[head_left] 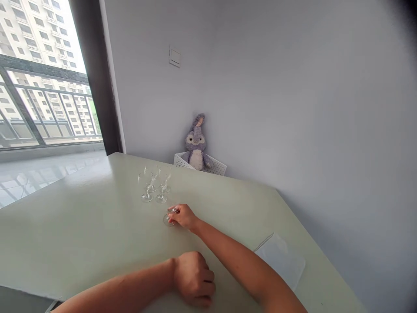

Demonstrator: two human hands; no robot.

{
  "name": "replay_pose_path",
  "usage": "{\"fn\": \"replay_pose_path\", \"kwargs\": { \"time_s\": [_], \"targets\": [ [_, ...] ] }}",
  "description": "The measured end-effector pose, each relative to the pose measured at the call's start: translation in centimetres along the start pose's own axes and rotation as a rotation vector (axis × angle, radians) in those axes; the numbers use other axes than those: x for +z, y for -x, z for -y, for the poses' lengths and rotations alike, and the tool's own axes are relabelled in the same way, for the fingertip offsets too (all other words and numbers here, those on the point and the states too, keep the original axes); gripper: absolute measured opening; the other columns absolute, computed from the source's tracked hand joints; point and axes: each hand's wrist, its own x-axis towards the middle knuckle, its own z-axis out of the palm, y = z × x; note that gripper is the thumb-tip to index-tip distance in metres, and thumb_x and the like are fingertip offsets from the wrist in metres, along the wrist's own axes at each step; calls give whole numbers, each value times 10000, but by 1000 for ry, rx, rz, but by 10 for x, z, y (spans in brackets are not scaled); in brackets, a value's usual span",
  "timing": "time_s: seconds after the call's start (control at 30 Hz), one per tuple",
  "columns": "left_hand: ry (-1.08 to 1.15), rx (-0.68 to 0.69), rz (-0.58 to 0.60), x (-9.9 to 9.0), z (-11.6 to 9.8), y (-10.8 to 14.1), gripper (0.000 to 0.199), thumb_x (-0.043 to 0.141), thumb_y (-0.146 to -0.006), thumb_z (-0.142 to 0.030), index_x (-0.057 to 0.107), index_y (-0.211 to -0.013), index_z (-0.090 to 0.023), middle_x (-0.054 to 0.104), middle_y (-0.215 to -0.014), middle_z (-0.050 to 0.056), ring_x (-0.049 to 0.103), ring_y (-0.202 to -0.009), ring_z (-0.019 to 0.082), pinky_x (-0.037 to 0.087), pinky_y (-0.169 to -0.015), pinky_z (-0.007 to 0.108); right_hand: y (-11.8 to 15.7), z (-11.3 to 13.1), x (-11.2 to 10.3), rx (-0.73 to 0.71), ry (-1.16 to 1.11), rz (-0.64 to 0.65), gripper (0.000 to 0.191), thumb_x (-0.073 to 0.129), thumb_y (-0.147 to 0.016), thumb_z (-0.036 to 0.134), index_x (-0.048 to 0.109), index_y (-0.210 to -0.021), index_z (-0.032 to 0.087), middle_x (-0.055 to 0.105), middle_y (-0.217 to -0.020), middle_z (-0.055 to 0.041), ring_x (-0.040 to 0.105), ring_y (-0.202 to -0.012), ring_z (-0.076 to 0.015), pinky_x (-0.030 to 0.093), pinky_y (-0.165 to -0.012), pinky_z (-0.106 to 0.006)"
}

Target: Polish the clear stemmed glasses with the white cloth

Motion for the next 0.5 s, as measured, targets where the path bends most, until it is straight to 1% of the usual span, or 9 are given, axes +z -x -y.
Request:
{"fn": "replay_pose_path", "kwargs": {
  "time_s": [0.1,0.17,0.23,0.3,0.37,0.4,0.47,0.5],
  "targets": [
    [25,-43,33,4,2,4,329,408,-789,-435,415,-560,-199,467,-519,-15,409,-414,96,208,-374,290,-18,8,22,3,10,86,232,636,-666,134,660,-896,159,572,-566,36,557,-519,-82,461,-558,-202],
    [32,-71,41,2,5,5,331,391,-796,-429,408,-557,-201,468,-516,-10,403,-415,98,217,-385,290,-30,12,35,2,11,102,233,626,-679,123,655,-908,158,571,-600,31,563,-533,-82,464,-567,-205],
    [31,-81,43,0,7,5,344,372,-804,-434,402,-550,-203,465,-507,-5,400,-422,104,237,-406,294,-40,16,45,3,8,97,241,610,-693,113,645,-927,158,588,-689,13,575,-562,-82,468,-580,-207],
    [28,-76,35,-1,9,4,358,356,-808,-442,393,-541,-205,461,-495,2,410,-436,114,252,-425,302,-46,19,51,6,-3,86,247,588,-713,112,633,-952,149,605,-833,-23,591,-610,-85,473,-595,-209],
    [32,-74,22,-3,9,4,365,338,-817,-437,388,-540,-206,460,-488,7,422,-447,121,256,-433,305,-44,21,50,3,-19,75,288,575,-726,120,609,-1010,149,585,-1014,-61,605,-673,-91,479,-619,-213],
    [35,-82,16,-4,9,4,367,328,-824,-434,391,-545,-205,461,-488,8,421,-444,121,253,-431,304,-39,22,47,-1,-29,68,320,574,-728,127,592,-1047,153,559,-1090,-73,609,-700,-93,482,-632,-216],
    [42,-108,19,-7,8,4,365,311,-840,-428,412,-572,-202,467,-499,8,411,-428,116,244,-421,300,-22,24,31,-20,-44,60,388,578,-727,144,554,-1113,167,521,-1175,-84,614,-732,-98,485,-656,-225],
    [46,-121,28,-8,8,4,357,307,-846,-420,424,-590,-201,474,-509,9,408,-424,114,242,-418,298,-9,24,20,-35,-43,51,405,575,-727,154,543,-1130,170,524,-1175,-86,614,-733,-99,486,-660,-230]
  ]
}}
